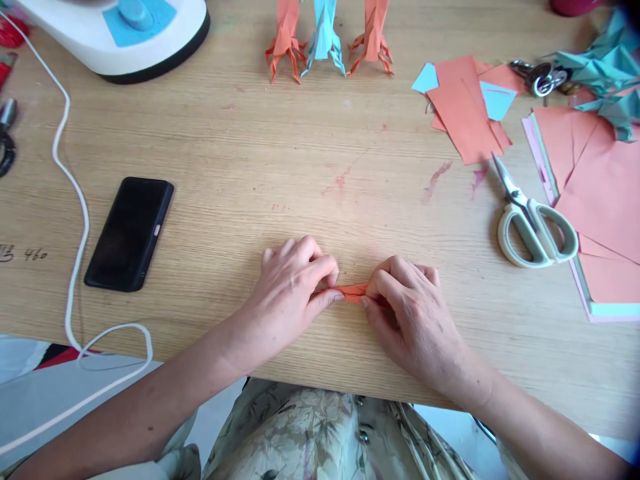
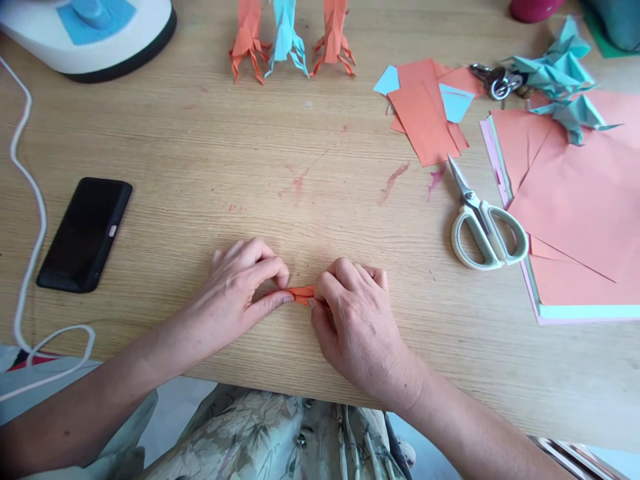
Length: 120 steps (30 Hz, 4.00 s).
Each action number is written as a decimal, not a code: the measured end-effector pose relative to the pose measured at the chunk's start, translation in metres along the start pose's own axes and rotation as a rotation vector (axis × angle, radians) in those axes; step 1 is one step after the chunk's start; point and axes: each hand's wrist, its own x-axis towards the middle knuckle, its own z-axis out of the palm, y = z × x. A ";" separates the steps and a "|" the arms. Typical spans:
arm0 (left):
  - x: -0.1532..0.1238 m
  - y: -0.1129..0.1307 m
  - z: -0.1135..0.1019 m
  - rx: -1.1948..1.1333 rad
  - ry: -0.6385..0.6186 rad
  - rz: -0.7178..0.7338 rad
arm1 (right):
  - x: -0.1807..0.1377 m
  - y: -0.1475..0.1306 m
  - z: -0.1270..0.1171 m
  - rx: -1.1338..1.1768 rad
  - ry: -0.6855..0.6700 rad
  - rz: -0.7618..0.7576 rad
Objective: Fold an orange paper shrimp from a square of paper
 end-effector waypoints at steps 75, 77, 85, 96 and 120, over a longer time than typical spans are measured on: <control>-0.048 0.024 0.039 0.584 -0.014 0.308 | -0.014 0.015 -0.011 0.122 0.066 -0.110; -0.048 0.023 0.040 0.581 -0.014 0.302 | -0.022 0.021 -0.012 0.138 0.069 -0.182; -0.051 0.020 0.041 0.533 -0.031 0.283 | -0.039 0.029 -0.009 -0.092 0.020 -0.465; -0.051 0.017 0.039 0.451 -0.058 0.273 | -0.036 0.024 -0.010 -0.131 0.042 -0.398; -0.052 0.019 0.034 0.514 -0.002 0.221 | -0.036 0.025 -0.002 -0.166 0.117 -0.415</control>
